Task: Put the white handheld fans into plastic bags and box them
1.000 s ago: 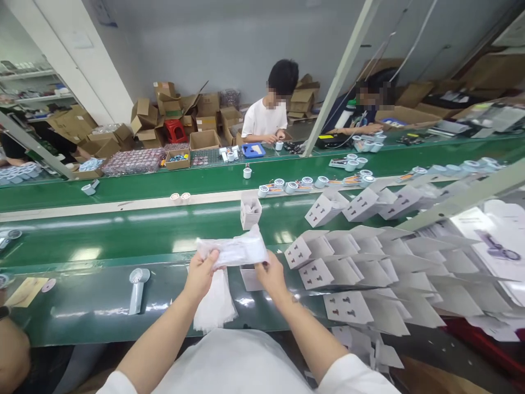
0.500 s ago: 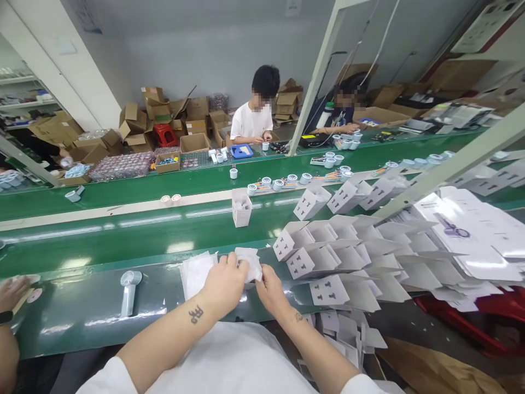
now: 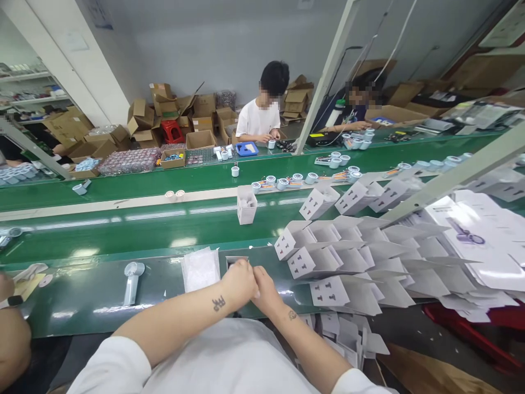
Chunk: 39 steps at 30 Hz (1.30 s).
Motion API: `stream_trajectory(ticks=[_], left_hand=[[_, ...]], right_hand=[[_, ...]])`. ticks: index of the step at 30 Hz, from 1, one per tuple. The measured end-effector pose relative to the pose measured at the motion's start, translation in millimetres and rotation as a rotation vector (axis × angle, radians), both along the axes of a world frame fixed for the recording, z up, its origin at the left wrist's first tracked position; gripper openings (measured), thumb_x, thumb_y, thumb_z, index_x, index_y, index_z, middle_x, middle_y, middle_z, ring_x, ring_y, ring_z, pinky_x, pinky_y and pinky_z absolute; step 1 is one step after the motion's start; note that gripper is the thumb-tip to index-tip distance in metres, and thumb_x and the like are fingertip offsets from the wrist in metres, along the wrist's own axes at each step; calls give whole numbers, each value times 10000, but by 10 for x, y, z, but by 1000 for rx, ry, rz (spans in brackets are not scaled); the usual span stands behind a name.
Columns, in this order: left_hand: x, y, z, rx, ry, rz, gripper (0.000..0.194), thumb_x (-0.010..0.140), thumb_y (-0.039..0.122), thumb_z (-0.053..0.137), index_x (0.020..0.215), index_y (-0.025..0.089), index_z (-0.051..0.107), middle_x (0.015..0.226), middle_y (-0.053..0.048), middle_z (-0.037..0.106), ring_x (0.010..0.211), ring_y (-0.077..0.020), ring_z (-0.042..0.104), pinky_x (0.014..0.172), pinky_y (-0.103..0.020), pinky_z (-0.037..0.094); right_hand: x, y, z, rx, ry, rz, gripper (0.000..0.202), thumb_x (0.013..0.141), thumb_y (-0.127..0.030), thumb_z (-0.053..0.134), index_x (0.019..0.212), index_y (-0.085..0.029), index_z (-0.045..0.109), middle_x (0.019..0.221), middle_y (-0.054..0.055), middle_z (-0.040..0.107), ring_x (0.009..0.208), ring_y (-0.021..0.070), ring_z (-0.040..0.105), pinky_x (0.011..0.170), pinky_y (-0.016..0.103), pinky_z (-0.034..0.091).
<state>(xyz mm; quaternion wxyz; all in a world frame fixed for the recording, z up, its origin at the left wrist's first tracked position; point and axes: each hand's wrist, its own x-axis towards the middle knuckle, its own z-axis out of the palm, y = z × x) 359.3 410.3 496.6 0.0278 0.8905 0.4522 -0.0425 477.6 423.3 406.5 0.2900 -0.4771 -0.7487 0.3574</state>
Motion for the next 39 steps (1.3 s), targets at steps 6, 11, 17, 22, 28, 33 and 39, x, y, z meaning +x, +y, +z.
stream_trajectory(ticks=[6, 11, 17, 22, 28, 33, 39], left_hand=[[-355, 6, -189, -43, 134, -113, 343, 794, 176, 555, 1069, -21, 619, 1097, -278, 611, 1028, -345, 558, 845, -448, 407], [-492, -95, -119, 13, -43, -132, 286, 838, 199, 515, 1070, 53, 597, 1042, -196, 648, 994, -275, 594, 1000, -495, 334], [-1331, -533, -242, 61, -750, 500, 213, 901, 258, 441, 957, 192, 636, 953, -71, 689, 896, -180, 626, 837, -320, 485], [-2340, -933, -758, 52, -970, 1417, 277, 812, 396, 498, 907, 179, 642, 895, -73, 687, 829, -227, 640, 774, -344, 503], [-3052, -1086, -1131, 71, -533, 1900, 664, 698, 428, 617, 1212, 37, 463, 1250, -285, 479, 1273, -410, 358, 1023, -522, 286], [-3183, -1146, -1320, -44, -705, 1977, 406, 663, 377, 638, 961, 113, 558, 1133, -247, 554, 1167, -431, 470, 939, -540, 359], [-2697, -980, -1299, -81, -1145, 1882, 367, 801, 501, 455, 843, 149, 547, 790, -84, 624, 759, -227, 645, 660, -336, 499]], right_hand=[[53, 120, -30, -224, 124, 115, 691, 662, -305, 671, 1263, -202, 346, 1441, 178, 267, 1212, 288, 444, 786, 380, 505], [-56, 430, 39, -198, 177, 393, 728, 625, -157, 676, 1290, -201, 384, 1287, 135, 495, 1154, 274, 504, 952, 426, 423], [-410, 1167, 250, -159, 184, 303, 714, 628, -263, 750, 1245, -200, 395, 1162, 96, 551, 1042, 289, 548, 851, 413, 471], [-1325, 2047, 169, -110, 269, 269, 743, 496, -203, 795, 1156, -188, 455, 1178, 91, 529, 1122, 318, 484, 978, 473, 372], [-2193, 2444, -240, -261, 261, 280, 849, 463, -127, 758, 1220, -186, 378, 1147, 67, 559, 1030, 237, 562, 936, 431, 432], [-2221, 2386, -309, -365, 252, 230, 944, 461, -138, 780, 1291, -225, 339, 1248, 84, 507, 1107, 248, 531, 975, 441, 412], [-1847, 1542, -150, -686, 228, 150, 534, 671, -399, 727, 1103, -171, 513, 1017, 120, 618, 865, 233, 633, 820, 447, 510]])
